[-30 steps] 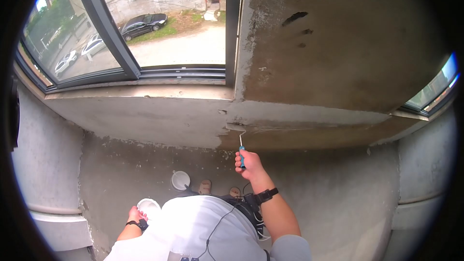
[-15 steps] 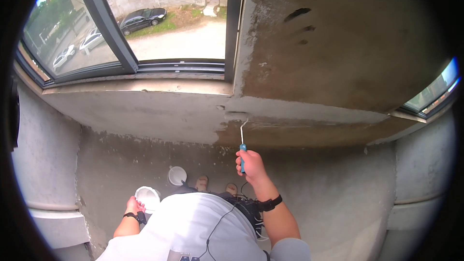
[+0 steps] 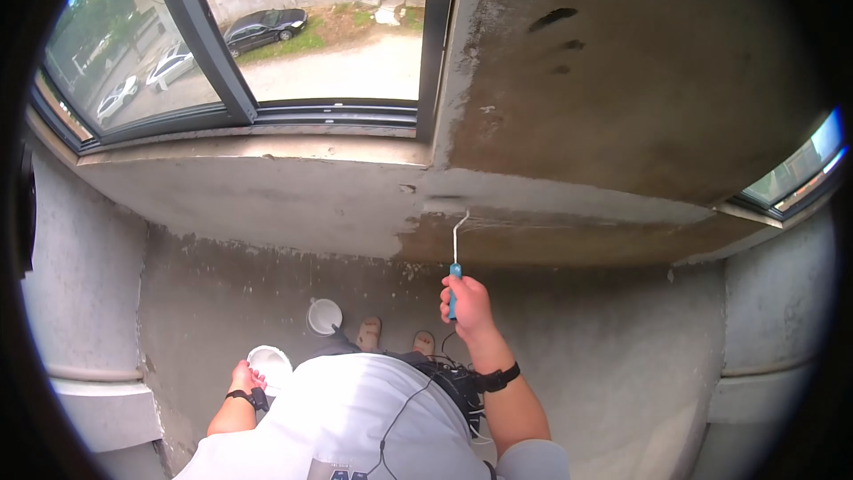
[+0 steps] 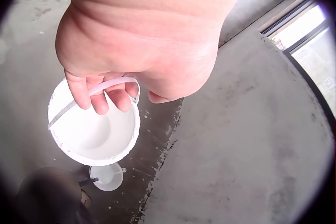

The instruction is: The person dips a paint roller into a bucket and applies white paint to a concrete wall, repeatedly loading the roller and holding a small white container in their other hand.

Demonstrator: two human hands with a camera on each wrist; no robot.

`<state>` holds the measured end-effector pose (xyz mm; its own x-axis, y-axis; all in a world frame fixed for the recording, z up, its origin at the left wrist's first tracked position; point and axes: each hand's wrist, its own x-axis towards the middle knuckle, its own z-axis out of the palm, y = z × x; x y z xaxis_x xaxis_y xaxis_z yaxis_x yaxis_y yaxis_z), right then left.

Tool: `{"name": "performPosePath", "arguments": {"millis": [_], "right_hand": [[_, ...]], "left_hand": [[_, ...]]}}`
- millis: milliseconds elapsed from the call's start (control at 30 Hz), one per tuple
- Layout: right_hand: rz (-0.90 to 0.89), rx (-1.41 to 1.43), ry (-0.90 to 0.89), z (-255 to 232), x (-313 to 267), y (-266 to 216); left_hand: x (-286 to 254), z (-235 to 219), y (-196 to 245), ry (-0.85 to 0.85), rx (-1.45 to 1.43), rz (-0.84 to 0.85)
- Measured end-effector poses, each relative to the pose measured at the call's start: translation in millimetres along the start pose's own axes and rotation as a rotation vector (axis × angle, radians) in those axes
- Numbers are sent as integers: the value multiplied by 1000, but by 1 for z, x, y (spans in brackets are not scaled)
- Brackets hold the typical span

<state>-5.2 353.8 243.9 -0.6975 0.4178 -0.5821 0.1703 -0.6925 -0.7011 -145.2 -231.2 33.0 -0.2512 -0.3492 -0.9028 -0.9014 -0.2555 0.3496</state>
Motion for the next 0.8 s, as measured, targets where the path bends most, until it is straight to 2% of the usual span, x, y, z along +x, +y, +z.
{"name": "performPosePath", "arguments": {"millis": [133, 300, 500, 800], "right_hand": [[-3, 64, 41, -2, 0, 4], [117, 252, 123, -8, 6, 12], [199, 303, 97, -7, 10, 20], [228, 326, 80, 3, 20, 26]], "left_hand": [[9, -11, -10, 9, -30, -3], [18, -23, -18, 18, -42, -23], [24, -33, -28, 38, -59, -23], [22, -47, -34, 31, -110, -41]]}}
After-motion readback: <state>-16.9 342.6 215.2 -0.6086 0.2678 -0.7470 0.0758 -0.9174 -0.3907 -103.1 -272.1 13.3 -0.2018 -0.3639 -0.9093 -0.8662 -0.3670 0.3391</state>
